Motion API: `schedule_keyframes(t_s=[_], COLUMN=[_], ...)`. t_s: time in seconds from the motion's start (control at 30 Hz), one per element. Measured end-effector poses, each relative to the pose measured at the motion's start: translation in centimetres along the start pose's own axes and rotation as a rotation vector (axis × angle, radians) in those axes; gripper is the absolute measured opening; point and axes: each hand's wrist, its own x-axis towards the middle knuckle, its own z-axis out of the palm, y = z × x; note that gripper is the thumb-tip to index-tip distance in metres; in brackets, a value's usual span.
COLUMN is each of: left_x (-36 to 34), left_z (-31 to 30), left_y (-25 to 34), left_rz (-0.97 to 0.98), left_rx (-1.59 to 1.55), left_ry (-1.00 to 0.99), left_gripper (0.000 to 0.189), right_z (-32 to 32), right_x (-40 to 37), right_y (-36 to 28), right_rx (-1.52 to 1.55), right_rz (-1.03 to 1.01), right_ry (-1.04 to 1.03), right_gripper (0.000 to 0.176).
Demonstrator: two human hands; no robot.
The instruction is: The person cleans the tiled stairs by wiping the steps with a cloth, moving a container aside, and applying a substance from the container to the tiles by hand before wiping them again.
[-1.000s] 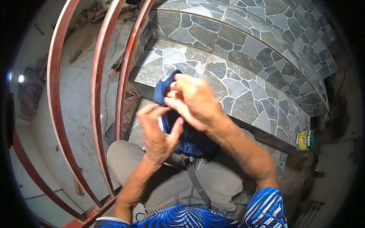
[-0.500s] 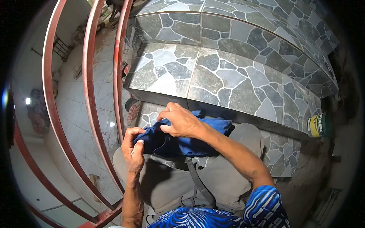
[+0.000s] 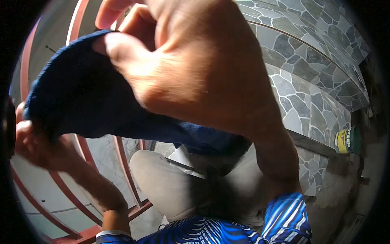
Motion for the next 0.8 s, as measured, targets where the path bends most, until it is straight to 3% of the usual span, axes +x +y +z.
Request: schedule_keyframes(t_s=[0.07,0.1,0.13,0.17,0.27,0.33,0.43,0.5,0.6,0.7,0.8], left_x=[0.3,-1.9,-6.1,-9.3,-16.5,-19.3,-20.7,-21.0,-23.3,-24.4,-27.2], left_z=[3.4,5.0,6.9,7.8,8.0,7.7,6.2,4.3,2.2,3.2,3.9], left_y=[3.4,3.7,2.9,4.1,8.0,10.3,13.1,12.9,12.8,12.1,13.4], left_rz=[-0.085,-0.152,-0.273,-0.381,-0.447,-0.428,-0.454,-0.570,-0.512,-0.968,-1.478], left_rx=[-0.474,-0.582,-0.638,-0.560,-0.313,-0.078,0.139,-0.011,-0.197,-0.627,-1.059], left_ry=[-0.106,-0.214,-0.409,-0.548,-0.789,-0.853,-1.014,-1.408,-1.386,-1.580,-0.794], left_gripper=[0.025,0.029,0.038,0.045,0.056,0.038,0.030,0.027,0.029,0.026,0.027], right_z=[-1.4,-1.9,-2.3,-2.5,-1.5,-0.1,2.1,3.4,4.3,4.5,4.8], right_x=[-0.2,-1.2,-2.7,-4.4,-10.1,-13.8,-17.6,-20.0,-22.3,-22.2,-21.0], right_y=[0.9,2.3,5.0,7.9,11.8,12.4,11.5,11.0,10.6,10.1,9.2], right_rx=[-0.097,-0.178,-0.337,-0.495,-0.536,-0.610,-0.671,-0.641,-0.609,-0.575,-0.547], right_rz=[0.049,0.195,0.140,0.089,0.128,0.074,-0.041,-0.098,-0.065,-0.068,-0.099], right_ry=[-0.129,-0.219,-0.256,-0.290,-0.333,-0.332,-0.429,-0.405,-0.426,-0.399,-0.357], right_gripper=[0.014,0.011,0.008,0.007,0.008,0.010,0.014,0.020,0.025,0.027,0.026])
